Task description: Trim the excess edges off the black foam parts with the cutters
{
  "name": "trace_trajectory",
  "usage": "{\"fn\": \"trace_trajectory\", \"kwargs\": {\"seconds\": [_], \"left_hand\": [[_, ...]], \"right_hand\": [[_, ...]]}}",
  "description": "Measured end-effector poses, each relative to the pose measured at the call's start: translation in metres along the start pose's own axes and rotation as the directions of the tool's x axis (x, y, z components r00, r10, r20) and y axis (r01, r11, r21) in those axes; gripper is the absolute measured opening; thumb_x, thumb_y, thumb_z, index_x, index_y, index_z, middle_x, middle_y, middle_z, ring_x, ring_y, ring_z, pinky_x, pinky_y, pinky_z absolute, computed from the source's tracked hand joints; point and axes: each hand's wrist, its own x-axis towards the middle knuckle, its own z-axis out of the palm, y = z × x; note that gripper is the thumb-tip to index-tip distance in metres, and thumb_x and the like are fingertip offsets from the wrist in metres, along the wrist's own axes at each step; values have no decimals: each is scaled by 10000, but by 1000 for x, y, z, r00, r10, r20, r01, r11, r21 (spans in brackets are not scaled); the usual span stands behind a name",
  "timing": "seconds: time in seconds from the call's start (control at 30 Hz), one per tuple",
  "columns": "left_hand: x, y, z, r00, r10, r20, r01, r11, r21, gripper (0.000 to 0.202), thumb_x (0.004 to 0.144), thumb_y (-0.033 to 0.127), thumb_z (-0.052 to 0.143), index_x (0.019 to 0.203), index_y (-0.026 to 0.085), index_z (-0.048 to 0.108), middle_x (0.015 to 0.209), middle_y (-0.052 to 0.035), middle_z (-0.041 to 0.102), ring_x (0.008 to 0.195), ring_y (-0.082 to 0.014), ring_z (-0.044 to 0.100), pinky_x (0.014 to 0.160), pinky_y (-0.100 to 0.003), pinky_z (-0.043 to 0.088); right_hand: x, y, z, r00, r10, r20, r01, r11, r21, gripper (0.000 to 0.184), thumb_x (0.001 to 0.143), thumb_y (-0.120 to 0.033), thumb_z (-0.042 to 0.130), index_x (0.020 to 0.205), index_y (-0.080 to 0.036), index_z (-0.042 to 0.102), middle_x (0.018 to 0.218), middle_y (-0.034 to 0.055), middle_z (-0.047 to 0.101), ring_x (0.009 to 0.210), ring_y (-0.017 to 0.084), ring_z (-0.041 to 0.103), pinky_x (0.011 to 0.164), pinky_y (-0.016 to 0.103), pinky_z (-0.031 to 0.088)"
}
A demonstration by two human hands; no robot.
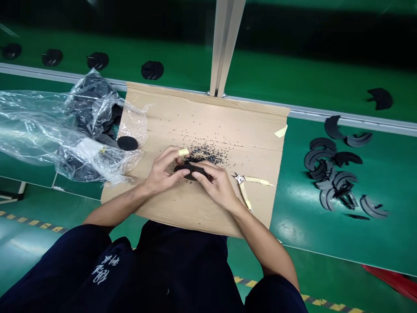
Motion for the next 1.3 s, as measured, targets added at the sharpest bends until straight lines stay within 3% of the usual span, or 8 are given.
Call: {"fn": "trace_trajectory", "kwargs": {"seconds": [0.07, 0.13, 0.27, 0.4, 0.77, 0.97, 1.2, 1.3], "left_hand": [[1, -2, -1, 1000, -10, 1, 10, 993, -116, 368, 934, 351, 719, 1260, 187, 669, 1038, -73, 665, 940, -151, 664, 788, -268, 591], [2, -3, -2, 1000, 8, -2, -9, 981, -191, 336, 907, 356, 750, 1196, 191, 699, 1012, -62, 667, 945, -149, 664, 790, -263, 583], [2, -3, -2, 999, 37, 0, -36, 972, -233, 356, 880, 374, 773, 1181, 195, 709, 1010, -57, 657, 927, -142, 652, 779, -266, 576], [2, -2, -3, 997, 73, 24, -65, 970, -234, 372, 909, 369, 736, 1234, 196, 686, 1027, -64, 651, 953, -143, 651, 790, -269, 580], [2, -3, -2, 983, 178, -46, -184, 961, -207, 324, 882, 284, 779, 1182, 196, 691, 989, -65, 714, 901, -137, 692, 798, -275, 583], [0, -3, -2, 986, 169, -18, -169, 971, -167, 300, 989, 302, 636, 1254, 164, 660, 1057, -113, 697, 983, -156, 684, 818, -293, 595], [0, 2, -2, 989, 141, -52, -147, 977, -152, 237, 882, 261, 782, 1096, 182, 721, 935, -55, 712, 841, -125, 688, 745, -252, 583], [2, 2, -4, 995, 103, 2, -100, 970, -223, 270, 927, 384, 719, 1094, 172, 725, 943, -72, 708, 862, -134, 687, 750, -260, 581]], "right_hand": [[-1, 2, -1, 995, -99, -18, 98, 993, -73, 239, 1010, -383, 590, 1100, -231, 752, 1096, 78, 700, 1025, 194, 664, 886, 350, 554], [-2, 6, -1, 985, -168, -28, 161, 975, -154, 250, 1006, -358, 599, 1183, -250, 739, 1105, 89, 686, 1006, 197, 661, 842, 359, 570], [-5, 12, -1, 966, -259, 8, 253, 939, -231, 282, 1002, -271, 605, 1267, -251, 700, 1070, 95, 682, 874, 170, 660, 706, 315, 571], [-7, 13, 1, 945, -326, 19, 323, 922, -214, 309, 981, -175, 618, 1276, -244, 680, 1094, 100, 694, 894, 166, 685, 711, 295, 583], [-6, 14, 7, 948, -317, 41, 319, 926, -202, 268, 1005, -200, 578, 1250, -205, 686, 1051, 112, 708, 912, 188, 697, 737, 319, 592], [-7, 11, 6, 955, -295, 27, 290, 914, -284, 232, 995, -207, 594, 1199, -196, 702, 1074, 116, 711, 921, 190, 699, 757, 318, 597], [-7, 9, 6, 963, -265, 37, 267, 937, -225, 223, 1016, -266, 569, 1164, -187, 716, 1046, 116, 720, 919, 193, 702, 764, 330, 599], [-7, 9, 6, 968, -248, 28, 249, 954, -170, 206, 1006, -277, 596, 1130, -185, 732, 1034, 106, 722, 911, 181, 701, 768, 317, 595]]}}
